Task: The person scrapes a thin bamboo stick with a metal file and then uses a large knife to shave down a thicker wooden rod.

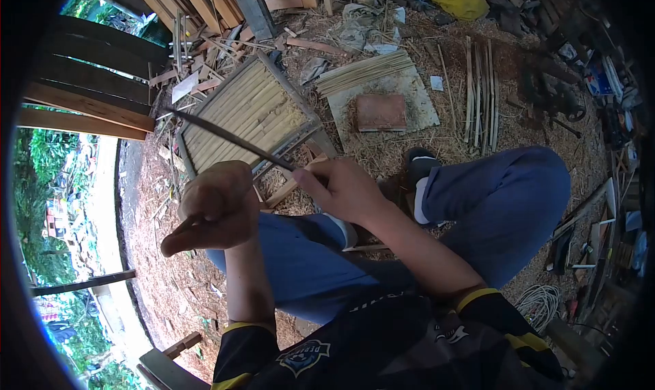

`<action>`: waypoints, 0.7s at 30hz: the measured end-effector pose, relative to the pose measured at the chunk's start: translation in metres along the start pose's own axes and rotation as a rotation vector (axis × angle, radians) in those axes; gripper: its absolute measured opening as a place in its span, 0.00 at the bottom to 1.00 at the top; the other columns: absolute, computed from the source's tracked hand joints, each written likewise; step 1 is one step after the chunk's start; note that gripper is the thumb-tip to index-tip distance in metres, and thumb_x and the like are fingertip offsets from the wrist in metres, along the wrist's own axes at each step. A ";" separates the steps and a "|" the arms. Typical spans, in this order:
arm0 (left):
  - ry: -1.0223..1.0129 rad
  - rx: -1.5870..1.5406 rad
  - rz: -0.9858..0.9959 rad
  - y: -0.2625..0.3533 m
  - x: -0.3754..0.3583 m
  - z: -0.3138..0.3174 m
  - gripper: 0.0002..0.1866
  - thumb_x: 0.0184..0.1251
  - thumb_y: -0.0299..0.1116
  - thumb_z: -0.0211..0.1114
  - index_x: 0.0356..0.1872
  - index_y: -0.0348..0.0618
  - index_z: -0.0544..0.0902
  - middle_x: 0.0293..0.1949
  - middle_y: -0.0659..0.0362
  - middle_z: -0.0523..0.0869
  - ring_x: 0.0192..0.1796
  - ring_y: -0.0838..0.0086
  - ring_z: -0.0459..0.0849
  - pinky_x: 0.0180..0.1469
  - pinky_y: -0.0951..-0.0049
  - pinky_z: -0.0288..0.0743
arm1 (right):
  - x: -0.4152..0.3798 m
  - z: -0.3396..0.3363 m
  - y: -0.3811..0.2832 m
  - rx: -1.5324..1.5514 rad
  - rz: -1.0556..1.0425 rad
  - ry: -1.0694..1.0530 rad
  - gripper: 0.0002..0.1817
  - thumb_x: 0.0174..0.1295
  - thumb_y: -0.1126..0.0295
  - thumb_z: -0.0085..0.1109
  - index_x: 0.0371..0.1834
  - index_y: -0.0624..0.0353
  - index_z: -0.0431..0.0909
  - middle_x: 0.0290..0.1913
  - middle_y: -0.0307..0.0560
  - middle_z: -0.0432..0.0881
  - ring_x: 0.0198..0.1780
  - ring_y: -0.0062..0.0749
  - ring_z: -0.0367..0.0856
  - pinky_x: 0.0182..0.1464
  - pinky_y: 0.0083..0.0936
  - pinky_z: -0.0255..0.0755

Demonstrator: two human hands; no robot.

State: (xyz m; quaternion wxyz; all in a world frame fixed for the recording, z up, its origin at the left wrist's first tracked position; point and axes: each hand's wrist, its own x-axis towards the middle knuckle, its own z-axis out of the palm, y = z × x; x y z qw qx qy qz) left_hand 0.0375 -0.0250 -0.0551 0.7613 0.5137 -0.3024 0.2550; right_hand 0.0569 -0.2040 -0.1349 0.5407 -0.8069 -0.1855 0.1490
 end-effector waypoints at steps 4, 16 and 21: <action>0.033 -0.047 0.009 0.001 -0.006 -0.001 0.41 0.58 0.87 0.41 0.15 0.58 0.57 0.14 0.72 0.51 0.17 0.80 0.47 0.24 0.71 0.39 | 0.009 0.001 0.043 -0.072 0.135 -0.002 0.34 0.75 0.40 0.47 0.30 0.62 0.86 0.24 0.60 0.83 0.31 0.58 0.84 0.38 0.47 0.77; 0.277 -0.073 0.086 -0.001 -0.007 0.008 0.41 0.62 0.85 0.38 0.18 0.54 0.55 0.14 0.69 0.51 0.19 0.80 0.47 0.25 0.70 0.38 | 0.003 0.005 0.016 -0.048 0.021 0.027 0.29 0.74 0.46 0.51 0.26 0.59 0.83 0.20 0.54 0.78 0.26 0.55 0.81 0.32 0.45 0.74; 0.273 -0.023 0.066 0.001 -0.006 0.008 0.41 0.62 0.85 0.38 0.17 0.54 0.54 0.14 0.69 0.51 0.19 0.80 0.47 0.25 0.70 0.37 | -0.007 -0.007 -0.022 -0.108 0.026 -0.022 0.30 0.74 0.44 0.51 0.26 0.59 0.84 0.18 0.54 0.77 0.24 0.55 0.81 0.31 0.46 0.73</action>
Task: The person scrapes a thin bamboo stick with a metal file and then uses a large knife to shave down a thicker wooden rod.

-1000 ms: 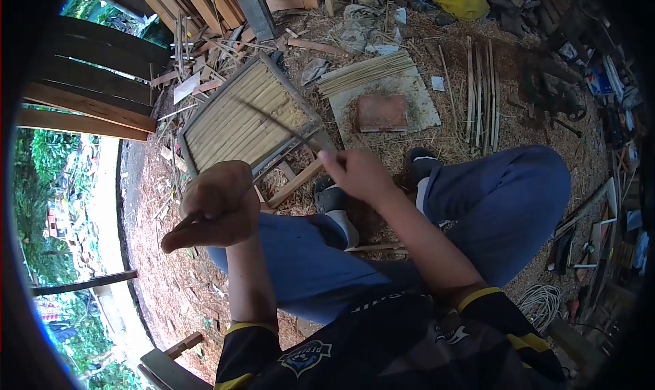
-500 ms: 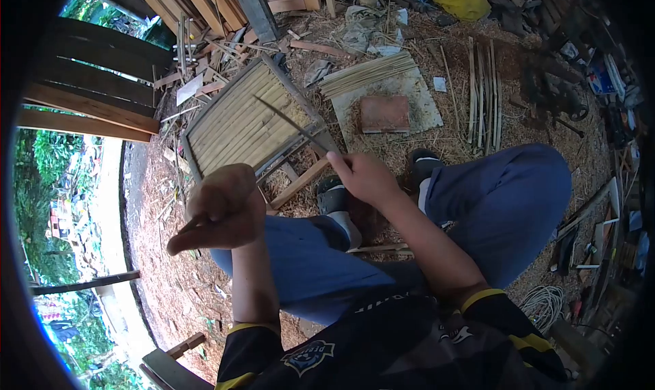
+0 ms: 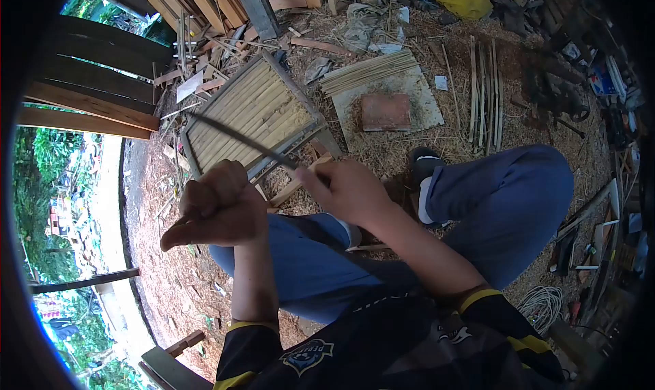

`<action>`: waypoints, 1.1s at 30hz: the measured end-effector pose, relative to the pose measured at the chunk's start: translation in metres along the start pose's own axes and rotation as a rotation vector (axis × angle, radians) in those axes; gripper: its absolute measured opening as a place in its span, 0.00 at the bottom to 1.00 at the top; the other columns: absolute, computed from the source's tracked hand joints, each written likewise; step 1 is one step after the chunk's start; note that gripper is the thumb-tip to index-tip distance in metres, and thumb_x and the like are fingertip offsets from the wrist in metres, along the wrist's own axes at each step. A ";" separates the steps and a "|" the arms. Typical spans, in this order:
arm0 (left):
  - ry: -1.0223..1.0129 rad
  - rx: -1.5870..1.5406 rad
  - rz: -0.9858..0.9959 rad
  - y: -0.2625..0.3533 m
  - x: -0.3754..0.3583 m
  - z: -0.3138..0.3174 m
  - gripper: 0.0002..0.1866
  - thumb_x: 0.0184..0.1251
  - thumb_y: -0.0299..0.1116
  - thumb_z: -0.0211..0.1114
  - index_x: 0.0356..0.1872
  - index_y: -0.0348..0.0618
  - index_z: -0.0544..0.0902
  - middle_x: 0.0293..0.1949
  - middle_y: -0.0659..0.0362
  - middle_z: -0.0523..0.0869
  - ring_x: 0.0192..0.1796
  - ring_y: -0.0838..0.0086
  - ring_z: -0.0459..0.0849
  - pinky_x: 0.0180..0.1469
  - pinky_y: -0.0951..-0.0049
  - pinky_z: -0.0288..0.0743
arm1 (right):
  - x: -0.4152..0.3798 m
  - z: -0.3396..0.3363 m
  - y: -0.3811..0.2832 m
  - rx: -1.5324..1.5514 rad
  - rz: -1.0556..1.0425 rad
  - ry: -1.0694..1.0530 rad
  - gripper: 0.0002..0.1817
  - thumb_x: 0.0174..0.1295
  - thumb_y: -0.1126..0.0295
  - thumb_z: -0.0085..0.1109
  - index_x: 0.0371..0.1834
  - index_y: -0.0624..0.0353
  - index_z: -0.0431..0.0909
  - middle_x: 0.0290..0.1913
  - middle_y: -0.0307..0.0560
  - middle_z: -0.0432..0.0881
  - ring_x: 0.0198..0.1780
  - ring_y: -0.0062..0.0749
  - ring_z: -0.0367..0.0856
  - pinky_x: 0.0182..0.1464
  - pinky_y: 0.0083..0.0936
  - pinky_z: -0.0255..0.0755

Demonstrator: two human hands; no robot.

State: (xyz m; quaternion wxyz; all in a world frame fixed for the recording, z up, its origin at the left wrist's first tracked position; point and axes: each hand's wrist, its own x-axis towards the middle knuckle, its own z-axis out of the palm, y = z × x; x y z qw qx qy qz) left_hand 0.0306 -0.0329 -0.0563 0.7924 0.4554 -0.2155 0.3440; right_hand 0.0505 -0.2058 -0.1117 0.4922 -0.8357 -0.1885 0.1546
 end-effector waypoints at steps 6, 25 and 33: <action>0.018 0.131 0.012 -0.002 -0.004 0.006 0.40 0.60 0.85 0.44 0.16 0.57 0.53 0.15 0.71 0.49 0.19 0.80 0.46 0.25 0.71 0.39 | 0.007 0.008 0.026 0.012 0.079 0.032 0.31 0.74 0.44 0.52 0.25 0.61 0.82 0.19 0.54 0.78 0.25 0.56 0.81 0.32 0.46 0.73; -0.063 0.077 -0.015 -0.004 0.000 0.008 0.40 0.61 0.85 0.44 0.17 0.57 0.56 0.14 0.71 0.51 0.18 0.81 0.47 0.24 0.72 0.39 | 0.003 0.004 0.018 0.046 -0.047 -0.013 0.28 0.75 0.45 0.50 0.34 0.60 0.86 0.24 0.58 0.81 0.29 0.58 0.83 0.34 0.44 0.74; -0.074 0.021 -0.006 -0.006 -0.004 0.005 0.41 0.60 0.86 0.42 0.17 0.56 0.56 0.14 0.70 0.51 0.18 0.80 0.47 0.24 0.71 0.39 | 0.003 0.013 0.025 0.079 -0.129 0.017 0.29 0.74 0.44 0.50 0.36 0.60 0.87 0.25 0.59 0.82 0.30 0.57 0.83 0.35 0.44 0.75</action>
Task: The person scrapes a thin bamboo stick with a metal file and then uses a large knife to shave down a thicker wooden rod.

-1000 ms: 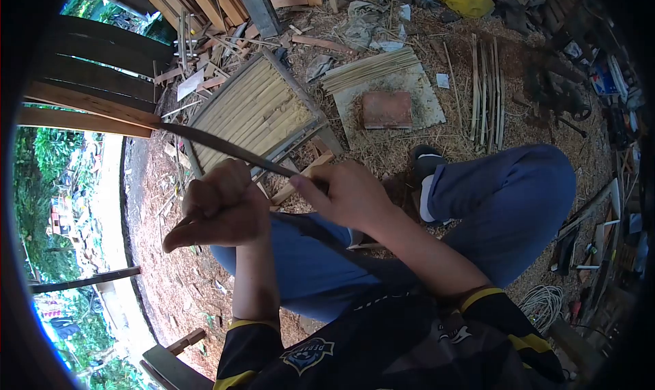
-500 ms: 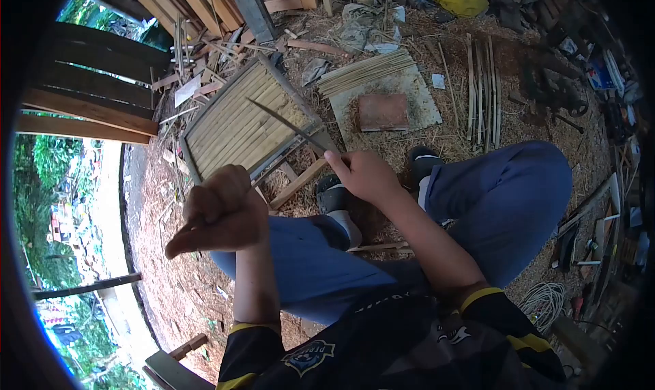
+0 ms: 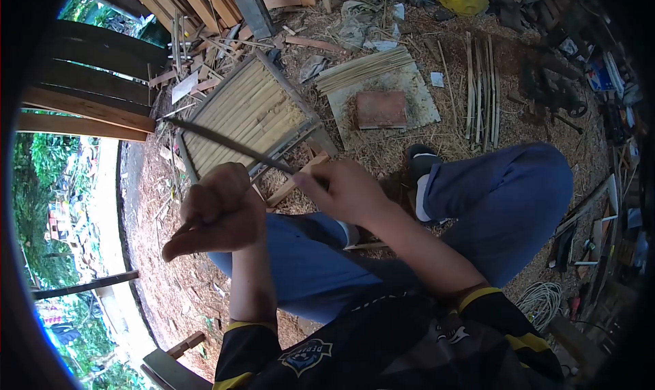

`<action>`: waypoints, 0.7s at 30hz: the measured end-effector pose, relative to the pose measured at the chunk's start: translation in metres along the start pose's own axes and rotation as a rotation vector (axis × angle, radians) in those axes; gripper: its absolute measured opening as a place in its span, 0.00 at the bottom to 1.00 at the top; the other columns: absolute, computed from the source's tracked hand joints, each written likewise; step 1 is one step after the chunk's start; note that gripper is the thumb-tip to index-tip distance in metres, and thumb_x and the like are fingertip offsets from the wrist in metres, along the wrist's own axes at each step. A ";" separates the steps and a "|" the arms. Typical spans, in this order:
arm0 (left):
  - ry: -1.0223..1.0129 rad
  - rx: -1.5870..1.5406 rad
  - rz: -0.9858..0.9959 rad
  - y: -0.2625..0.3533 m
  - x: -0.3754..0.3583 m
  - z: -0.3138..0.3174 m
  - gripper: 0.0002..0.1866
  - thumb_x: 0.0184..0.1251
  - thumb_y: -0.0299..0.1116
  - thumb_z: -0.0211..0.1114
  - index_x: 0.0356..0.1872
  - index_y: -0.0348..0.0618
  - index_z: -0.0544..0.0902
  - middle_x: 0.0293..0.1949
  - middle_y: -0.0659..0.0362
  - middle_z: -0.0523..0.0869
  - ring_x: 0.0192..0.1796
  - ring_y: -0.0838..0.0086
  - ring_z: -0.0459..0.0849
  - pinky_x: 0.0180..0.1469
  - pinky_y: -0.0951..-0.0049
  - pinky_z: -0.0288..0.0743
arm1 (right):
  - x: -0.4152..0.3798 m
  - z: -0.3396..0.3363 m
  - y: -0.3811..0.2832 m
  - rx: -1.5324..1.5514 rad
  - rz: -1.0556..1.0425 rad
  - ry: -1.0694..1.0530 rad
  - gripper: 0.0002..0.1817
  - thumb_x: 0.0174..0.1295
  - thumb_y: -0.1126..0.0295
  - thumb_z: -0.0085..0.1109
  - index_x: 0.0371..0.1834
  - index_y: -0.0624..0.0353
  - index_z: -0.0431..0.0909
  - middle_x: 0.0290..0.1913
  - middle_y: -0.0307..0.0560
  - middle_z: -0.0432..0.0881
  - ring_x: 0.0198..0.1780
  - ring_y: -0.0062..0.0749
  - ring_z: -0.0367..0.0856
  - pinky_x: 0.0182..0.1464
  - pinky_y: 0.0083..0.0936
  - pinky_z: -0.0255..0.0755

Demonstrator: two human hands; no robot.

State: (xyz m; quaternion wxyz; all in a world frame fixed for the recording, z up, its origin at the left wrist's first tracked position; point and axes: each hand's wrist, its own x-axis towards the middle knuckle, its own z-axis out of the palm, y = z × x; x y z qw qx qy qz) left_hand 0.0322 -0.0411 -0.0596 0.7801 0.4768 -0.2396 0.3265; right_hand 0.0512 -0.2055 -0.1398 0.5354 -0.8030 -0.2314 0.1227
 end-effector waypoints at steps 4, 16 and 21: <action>-0.003 0.051 -0.019 0.003 0.003 0.000 0.40 0.60 0.86 0.44 0.16 0.57 0.55 0.14 0.70 0.51 0.18 0.80 0.47 0.24 0.71 0.39 | 0.008 -0.001 0.024 -0.083 0.223 0.015 0.31 0.75 0.42 0.48 0.34 0.61 0.86 0.25 0.61 0.81 0.29 0.60 0.82 0.34 0.46 0.73; 0.058 0.096 -0.042 0.008 0.009 -0.006 0.41 0.60 0.86 0.41 0.15 0.56 0.54 0.13 0.71 0.50 0.17 0.81 0.45 0.24 0.71 0.37 | 0.019 -0.003 0.068 -0.105 0.432 0.014 0.38 0.73 0.37 0.47 0.30 0.66 0.86 0.25 0.64 0.82 0.33 0.64 0.83 0.38 0.48 0.75; 0.000 -0.040 -0.018 0.002 0.011 -0.008 0.42 0.62 0.86 0.35 0.17 0.55 0.55 0.14 0.70 0.52 0.18 0.79 0.46 0.24 0.69 0.37 | 0.010 0.005 0.066 -0.134 0.326 0.050 0.39 0.73 0.36 0.47 0.29 0.66 0.86 0.25 0.65 0.82 0.33 0.63 0.84 0.38 0.50 0.75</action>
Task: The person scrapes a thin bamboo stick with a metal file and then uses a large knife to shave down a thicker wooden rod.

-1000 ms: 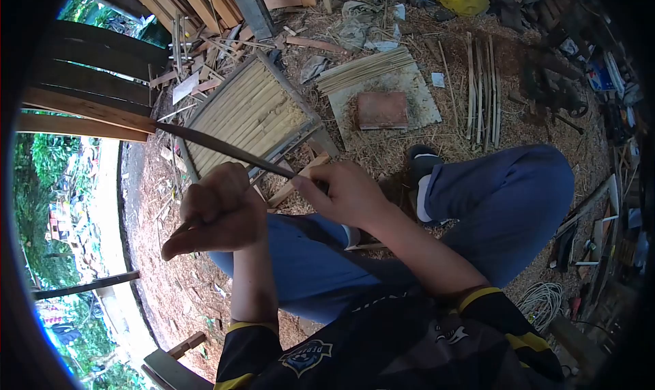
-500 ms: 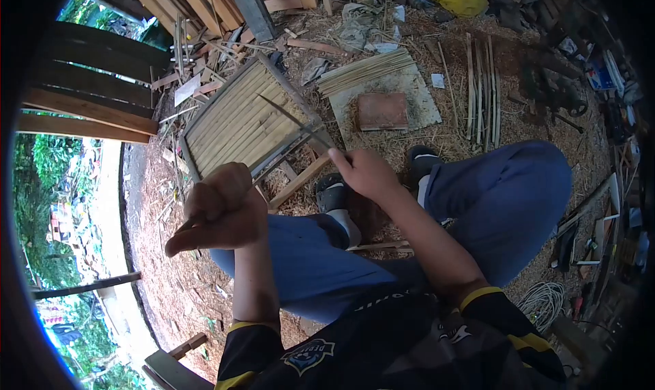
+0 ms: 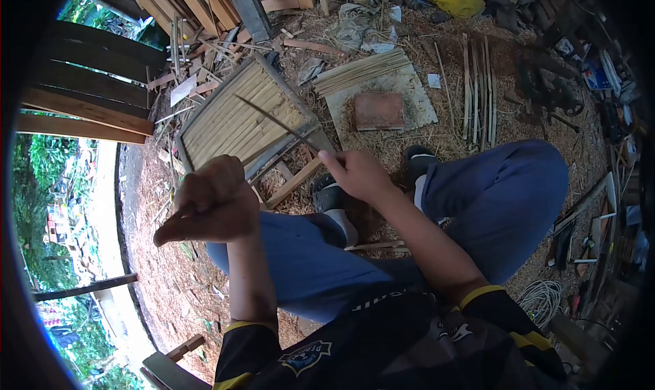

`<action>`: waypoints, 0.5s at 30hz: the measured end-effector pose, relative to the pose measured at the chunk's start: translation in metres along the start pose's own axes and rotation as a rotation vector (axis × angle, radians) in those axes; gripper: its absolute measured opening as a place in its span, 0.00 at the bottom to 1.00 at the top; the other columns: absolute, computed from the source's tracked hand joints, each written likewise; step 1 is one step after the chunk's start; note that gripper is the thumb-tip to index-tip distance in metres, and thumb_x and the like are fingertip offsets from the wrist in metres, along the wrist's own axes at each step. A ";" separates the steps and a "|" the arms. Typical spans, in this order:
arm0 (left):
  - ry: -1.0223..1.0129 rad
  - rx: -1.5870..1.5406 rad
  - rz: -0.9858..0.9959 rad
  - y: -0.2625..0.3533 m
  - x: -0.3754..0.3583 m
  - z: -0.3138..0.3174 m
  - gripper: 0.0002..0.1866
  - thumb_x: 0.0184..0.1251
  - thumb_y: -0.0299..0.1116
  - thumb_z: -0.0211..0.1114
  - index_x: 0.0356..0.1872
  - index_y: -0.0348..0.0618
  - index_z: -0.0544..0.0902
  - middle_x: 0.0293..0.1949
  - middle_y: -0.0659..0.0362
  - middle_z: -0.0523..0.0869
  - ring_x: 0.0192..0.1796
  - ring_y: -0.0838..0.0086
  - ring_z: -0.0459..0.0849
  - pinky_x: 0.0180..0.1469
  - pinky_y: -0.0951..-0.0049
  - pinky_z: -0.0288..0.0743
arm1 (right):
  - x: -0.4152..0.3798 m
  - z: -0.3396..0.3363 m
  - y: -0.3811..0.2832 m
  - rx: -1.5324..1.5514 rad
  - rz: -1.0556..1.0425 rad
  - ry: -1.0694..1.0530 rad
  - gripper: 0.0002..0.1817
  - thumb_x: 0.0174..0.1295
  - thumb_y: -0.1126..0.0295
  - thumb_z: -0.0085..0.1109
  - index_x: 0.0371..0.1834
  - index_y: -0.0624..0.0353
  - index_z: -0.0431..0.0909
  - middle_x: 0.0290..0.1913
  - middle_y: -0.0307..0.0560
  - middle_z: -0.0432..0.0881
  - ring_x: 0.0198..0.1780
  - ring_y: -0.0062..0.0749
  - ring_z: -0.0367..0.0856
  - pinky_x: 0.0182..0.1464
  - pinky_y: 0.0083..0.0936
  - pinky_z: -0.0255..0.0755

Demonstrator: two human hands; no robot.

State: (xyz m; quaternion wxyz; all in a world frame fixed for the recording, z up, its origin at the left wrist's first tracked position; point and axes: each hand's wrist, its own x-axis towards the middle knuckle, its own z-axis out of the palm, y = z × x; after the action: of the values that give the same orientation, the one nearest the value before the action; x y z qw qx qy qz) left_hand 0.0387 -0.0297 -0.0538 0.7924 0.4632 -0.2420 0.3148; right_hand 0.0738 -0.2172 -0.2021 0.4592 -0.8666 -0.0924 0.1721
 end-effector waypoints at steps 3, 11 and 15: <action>-0.037 -0.017 -0.008 0.000 0.002 -0.009 0.42 0.61 0.87 0.35 0.17 0.55 0.55 0.14 0.70 0.52 0.18 0.79 0.46 0.24 0.69 0.37 | 0.015 0.009 0.010 0.003 0.055 0.024 0.39 0.73 0.36 0.47 0.29 0.66 0.86 0.25 0.66 0.82 0.33 0.63 0.84 0.38 0.50 0.75; 0.015 0.048 -0.012 0.001 0.003 -0.004 0.41 0.62 0.86 0.35 0.17 0.55 0.55 0.13 0.70 0.51 0.18 0.79 0.46 0.24 0.69 0.37 | 0.012 0.006 0.013 -0.021 0.059 0.012 0.41 0.72 0.35 0.45 0.31 0.68 0.87 0.29 0.67 0.84 0.37 0.63 0.86 0.44 0.53 0.78; -0.019 0.062 -0.001 0.002 0.004 -0.006 0.41 0.65 0.84 0.35 0.17 0.54 0.55 0.13 0.69 0.51 0.18 0.79 0.46 0.24 0.69 0.37 | 0.023 0.000 0.015 -0.097 0.235 -0.017 0.42 0.72 0.33 0.43 0.29 0.67 0.86 0.30 0.64 0.85 0.38 0.60 0.86 0.45 0.51 0.77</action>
State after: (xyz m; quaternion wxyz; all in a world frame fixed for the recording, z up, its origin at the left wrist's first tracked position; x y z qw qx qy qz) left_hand 0.0399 -0.0228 -0.0525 0.7755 0.4905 -0.2393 0.3174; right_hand 0.0952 -0.2183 -0.2199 0.3928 -0.8911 -0.0024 0.2275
